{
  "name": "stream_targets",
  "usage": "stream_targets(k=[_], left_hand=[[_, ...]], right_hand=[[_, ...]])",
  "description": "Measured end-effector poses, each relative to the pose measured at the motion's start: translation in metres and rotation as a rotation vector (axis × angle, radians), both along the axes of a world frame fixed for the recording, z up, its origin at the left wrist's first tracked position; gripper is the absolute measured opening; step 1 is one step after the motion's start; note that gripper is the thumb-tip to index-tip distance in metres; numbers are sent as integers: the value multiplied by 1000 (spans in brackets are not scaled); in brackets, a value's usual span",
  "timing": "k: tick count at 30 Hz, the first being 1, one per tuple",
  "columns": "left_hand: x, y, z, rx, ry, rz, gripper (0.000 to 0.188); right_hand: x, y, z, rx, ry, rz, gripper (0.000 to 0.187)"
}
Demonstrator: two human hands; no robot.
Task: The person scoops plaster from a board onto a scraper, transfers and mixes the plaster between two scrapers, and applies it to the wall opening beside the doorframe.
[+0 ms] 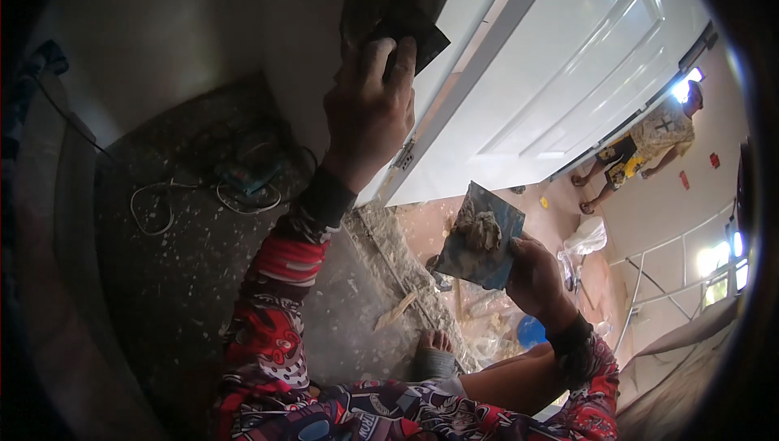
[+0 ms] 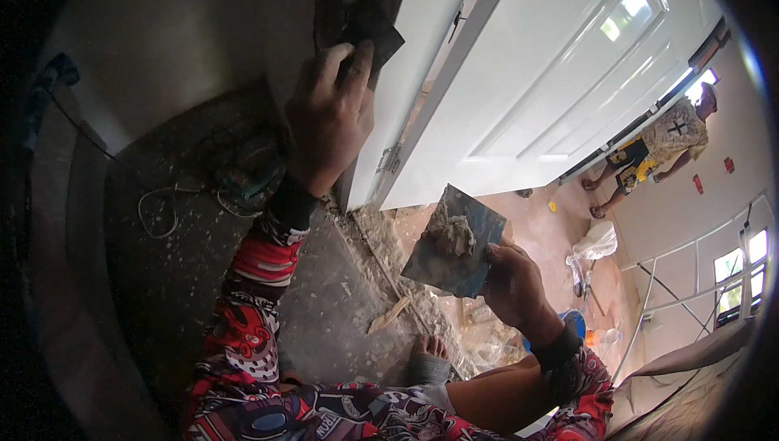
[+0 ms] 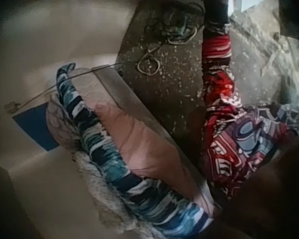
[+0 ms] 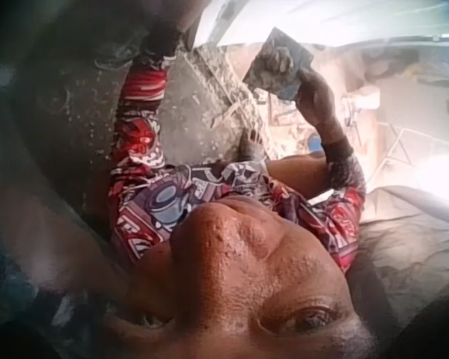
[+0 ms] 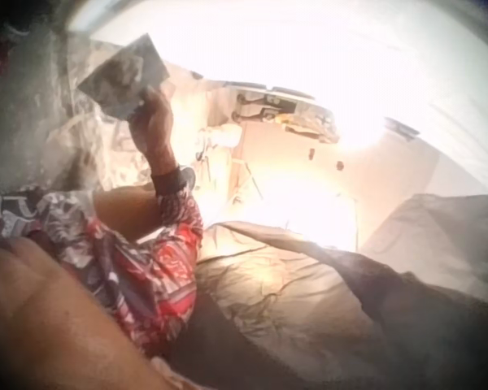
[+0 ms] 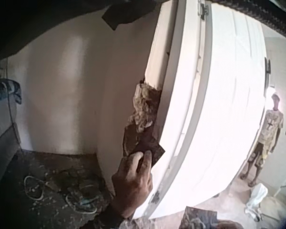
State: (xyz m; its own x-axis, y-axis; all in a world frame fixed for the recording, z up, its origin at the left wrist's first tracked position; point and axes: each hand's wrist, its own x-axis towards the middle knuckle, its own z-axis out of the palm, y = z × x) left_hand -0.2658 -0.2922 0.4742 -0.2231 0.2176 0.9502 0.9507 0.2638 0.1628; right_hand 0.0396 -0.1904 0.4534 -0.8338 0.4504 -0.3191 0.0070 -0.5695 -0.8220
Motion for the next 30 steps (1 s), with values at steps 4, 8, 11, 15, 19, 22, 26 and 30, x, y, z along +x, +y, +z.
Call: stream_targets(k=[4, 8, 11, 15, 19, 22, 26, 30], left_hand=[[9, -9, -7, -49, -62, -13, 49], [11, -14, -33, -52, -56, 24, 50], [17, -12, -69, -74, -98, -28, 49], [22, -35, -99, 41, -187, -140, 35], [33, -55, -91, 34, -280, -355, 13], [53, -49, -78, -217, -601, -762, 12], [77, -40, -82, -365, -759, -799, 13], [86, -38, -86, -354, -700, -864, 14]], right_hand=[[1, 2, -4, 2, -11, -16, 38], [-4, -8, 2, 29, -22, -9, 37], [3, -1, -5, 47, -16, -45, 36], [8, 17, -13, 46, -71, -107, 33], [-6, 33, -23, 60, -89, -139, 22], [-7, 42, -19, 67, -94, -178, 23], [-2, 51, -32, 126, -108, -180, 26], [2, 47, -31, 132, -148, -101, 31]])
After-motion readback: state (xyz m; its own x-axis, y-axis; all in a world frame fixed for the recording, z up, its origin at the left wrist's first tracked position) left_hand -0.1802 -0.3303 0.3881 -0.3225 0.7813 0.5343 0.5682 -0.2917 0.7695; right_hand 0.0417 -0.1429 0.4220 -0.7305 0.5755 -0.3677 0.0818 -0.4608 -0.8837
